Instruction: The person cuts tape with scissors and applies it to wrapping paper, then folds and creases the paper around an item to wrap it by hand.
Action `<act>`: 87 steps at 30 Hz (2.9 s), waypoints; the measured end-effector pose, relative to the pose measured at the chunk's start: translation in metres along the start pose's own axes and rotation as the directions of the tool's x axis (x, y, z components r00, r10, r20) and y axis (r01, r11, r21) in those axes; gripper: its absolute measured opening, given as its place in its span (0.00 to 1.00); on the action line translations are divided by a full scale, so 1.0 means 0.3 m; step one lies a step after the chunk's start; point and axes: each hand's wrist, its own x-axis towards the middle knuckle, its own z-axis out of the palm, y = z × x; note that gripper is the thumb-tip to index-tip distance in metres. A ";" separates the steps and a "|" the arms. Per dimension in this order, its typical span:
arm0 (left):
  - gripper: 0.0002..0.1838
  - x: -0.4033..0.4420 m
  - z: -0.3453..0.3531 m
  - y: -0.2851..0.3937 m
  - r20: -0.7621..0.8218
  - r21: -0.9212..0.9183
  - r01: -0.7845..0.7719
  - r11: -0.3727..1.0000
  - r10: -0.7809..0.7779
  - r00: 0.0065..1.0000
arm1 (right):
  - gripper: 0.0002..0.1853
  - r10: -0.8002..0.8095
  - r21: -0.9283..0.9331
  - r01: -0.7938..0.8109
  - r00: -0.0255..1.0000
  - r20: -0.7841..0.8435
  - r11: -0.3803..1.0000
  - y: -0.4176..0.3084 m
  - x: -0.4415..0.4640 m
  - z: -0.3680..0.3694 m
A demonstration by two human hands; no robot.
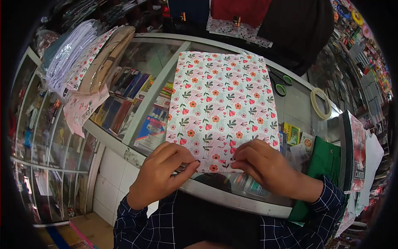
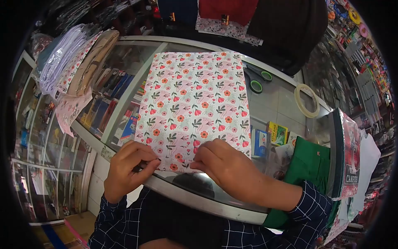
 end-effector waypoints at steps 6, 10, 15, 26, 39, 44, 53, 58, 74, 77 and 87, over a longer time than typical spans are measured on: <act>0.08 0.026 0.007 0.008 -0.072 0.145 0.070 0.987 -0.061 0.996 | 0.16 0.170 0.022 -0.174 0.977 0.129 0.984 -0.021 0.028 0.009; 0.10 0.028 -0.009 -0.005 0.004 0.068 0.114 0.991 -0.114 0.993 | 0.23 -0.105 -0.423 0.201 0.965 0.240 0.883 -0.052 0.030 0.006; 0.13 0.003 -0.067 -0.068 0.104 -0.024 0.004 1.000 -0.001 0.995 | 0.23 -0.124 -0.308 0.205 0.957 0.262 0.929 -0.054 0.043 0.029; 0.17 -0.084 -0.161 -0.146 0.212 0.160 -0.245 0.956 0.209 0.955 | 0.21 -0.172 -0.373 0.244 0.961 0.216 0.895 -0.058 0.071 0.058; 0.17 -0.078 -0.156 -0.186 0.205 0.228 -0.372 0.900 0.329 0.922 | 0.24 -0.155 -0.407 0.207 0.975 0.159 0.890 -0.059 0.039 0.076; 0.20 -0.082 -0.150 -0.188 0.205 0.216 -0.371 0.903 0.329 0.922 | 0.23 -0.157 -0.421 0.206 0.976 0.151 0.883 -0.069 0.042 0.078; 0.28 -0.080 -0.150 -0.163 0.256 0.295 -0.391 0.872 0.322 0.911 | 0.22 -0.131 -0.418 0.200 0.974 0.187 0.886 -0.073 0.053 0.067; 0.28 -0.098 -0.137 -0.188 0.177 0.220 -0.324 0.920 0.289 0.941 | 0.23 -0.127 -0.424 0.213 0.967 0.222 0.880 -0.076 0.058 0.058; 0.29 -0.101 -0.143 -0.216 0.164 0.169 -0.351 0.921 0.325 0.932 | 0.23 -0.112 -0.412 0.205 0.965 0.239 0.888 -0.072 0.063 0.051; 0.28 -0.089 -0.141 -0.191 0.205 0.250 -0.408 0.878 0.364 0.909 | 0.24 -0.103 -0.400 0.194 0.966 0.239 0.896 -0.069 0.060 0.048; 0.25 -0.109 -0.119 -0.116 0.218 0.332 -0.318 0.888 0.256 0.942 | 0.25 -0.069 -0.331 0.143 0.972 0.224 0.933 -0.052 0.054 0.038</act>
